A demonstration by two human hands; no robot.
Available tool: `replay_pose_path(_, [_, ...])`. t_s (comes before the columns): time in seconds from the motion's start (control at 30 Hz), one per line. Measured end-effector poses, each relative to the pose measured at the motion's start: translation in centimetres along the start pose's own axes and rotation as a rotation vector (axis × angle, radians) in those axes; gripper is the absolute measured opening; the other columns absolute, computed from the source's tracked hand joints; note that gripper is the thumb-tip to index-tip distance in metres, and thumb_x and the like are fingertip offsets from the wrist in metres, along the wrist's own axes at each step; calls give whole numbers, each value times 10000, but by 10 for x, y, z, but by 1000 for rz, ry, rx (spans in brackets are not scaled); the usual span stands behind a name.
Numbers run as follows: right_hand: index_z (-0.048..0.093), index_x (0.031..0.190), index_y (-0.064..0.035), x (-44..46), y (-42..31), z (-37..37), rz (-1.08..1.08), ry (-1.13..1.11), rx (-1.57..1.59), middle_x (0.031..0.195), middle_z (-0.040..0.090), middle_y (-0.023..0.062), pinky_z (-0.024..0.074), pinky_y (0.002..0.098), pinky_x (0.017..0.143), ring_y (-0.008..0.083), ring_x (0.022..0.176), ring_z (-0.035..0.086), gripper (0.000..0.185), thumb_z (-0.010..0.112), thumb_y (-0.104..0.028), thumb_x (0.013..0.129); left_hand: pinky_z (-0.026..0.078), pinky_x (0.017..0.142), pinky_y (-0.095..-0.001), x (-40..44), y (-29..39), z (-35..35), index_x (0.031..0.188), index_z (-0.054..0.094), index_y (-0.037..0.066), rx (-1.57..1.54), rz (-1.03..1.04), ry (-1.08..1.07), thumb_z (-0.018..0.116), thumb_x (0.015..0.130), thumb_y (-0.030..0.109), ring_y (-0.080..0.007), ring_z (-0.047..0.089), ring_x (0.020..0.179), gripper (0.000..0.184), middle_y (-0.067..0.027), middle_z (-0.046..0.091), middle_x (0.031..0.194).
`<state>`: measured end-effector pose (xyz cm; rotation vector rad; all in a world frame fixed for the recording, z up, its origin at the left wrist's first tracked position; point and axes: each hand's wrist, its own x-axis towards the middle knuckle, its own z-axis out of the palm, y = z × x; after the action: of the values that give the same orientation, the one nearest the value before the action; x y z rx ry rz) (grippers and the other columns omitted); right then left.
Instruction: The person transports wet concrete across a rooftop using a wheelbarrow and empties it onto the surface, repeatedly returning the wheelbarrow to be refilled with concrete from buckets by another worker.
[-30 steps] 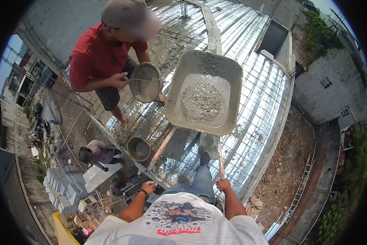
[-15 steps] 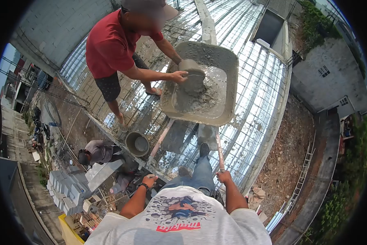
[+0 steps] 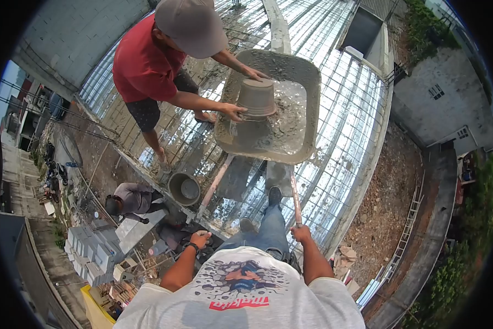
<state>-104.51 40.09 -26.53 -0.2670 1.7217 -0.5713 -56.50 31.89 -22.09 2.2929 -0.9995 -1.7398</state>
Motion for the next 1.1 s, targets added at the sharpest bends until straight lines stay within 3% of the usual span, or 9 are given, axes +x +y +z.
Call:
replay_pose_path(0.27, [612, 867, -7, 0, -2, 5, 5, -15, -35, 645, 561, 44, 349, 253, 389, 116, 475, 496, 69, 603, -72, 846, 493, 557, -324, 12, -17, 5, 1078, 633, 29, -67, 62, 3, 715, 781, 366, -162, 630, 619, 456, -94, 667, 823])
replay_pose_path(0.47, [597, 900, -15, -17, -24, 1, 80, -43, -19, 661, 579, 61, 390, 298, 409, 154, 483, 511, 76, 608, -62, 842, 511, 650, -340, 18, -24, 7, 1019, 666, 44, 3, 82, 37, 711, 764, 388, -188, 655, 688, 431, -110, 678, 846])
replay_pose_path(0.5, [596, 916, -18, -7, -19, -4, 58, -59, -53, 685, 593, 68, 409, 307, 426, 171, 508, 538, 91, 607, -75, 846, 508, 746, -370, 36, -34, 8, 1017, 678, 72, 135, 10, 46, 698, 750, 422, -247, 660, 812, 440, -147, 681, 924])
replay_pose_path(0.6, [586, 968, -32, -7, -31, -14, 45, -91, -203, 778, 630, 87, 477, 332, 515, 223, 619, 621, 149, 597, -135, 862, 493, 817, -392, 27, -21, 15, 1041, 678, 91, 172, 120, 133, 691, 735, 446, -298, 641, 908, 469, -177, 665, 1003])
replay_pose_path(0.67, [570, 1015, -41, -12, -48, -21, 67, -104, -282, 834, 645, 93, 509, 362, 592, 250, 700, 650, 199, 582, -174, 868, 489, 836, -377, 24, -15, 20, 1063, 674, 107, 140, 180, 162, 682, 737, 443, -300, 642, 916, 469, -164, 658, 1044])
replay_pose_path(0.8, [543, 1111, -26, -27, -97, -29, 69, -134, -405, 955, 640, 137, 520, 402, 688, 276, 830, 646, 294, 553, -201, 875, 459, 899, -371, 5, -5, 31, 1054, 678, 114, -87, -4, 135, 674, 750, 454, -304, 601, 1027, 457, -165, 643, 1083])
replay_pose_path(0.87, [568, 1040, -32, -27, -115, -28, 51, -92, -440, 874, 648, 107, 510, 357, 600, 236, 752, 641, 222, 579, -177, 872, 453, 911, -373, -10, -8, 28, 1066, 674, 122, -110, -30, 111, 660, 760, 458, -318, 590, 1044, 455, -167, 631, 1111])
replay_pose_path(0.97, [571, 1047, -36, -29, -144, -17, 61, -81, -562, 885, 652, 103, 512, 357, 603, 231, 751, 643, 227, 601, -161, 860, 438, 935, -373, -22, -34, 37, 1112, 648, 113, -15, 24, 82, 593, 797, 494, -328, 569, 1082, 497, -176, 613, 1141])
replay_pose_path(1.1, [580, 1047, -47, -14, -169, 3, 18, -152, -667, 890, 654, 96, 510, 354, 606, 235, 760, 647, 227, 618, -137, 842, 455, 892, -400, -47, -76, 51, 1040, 652, 106, -127, -49, 269, 587, 790, 417, -342, 585, 1037, 404, -179, 636, 1063])
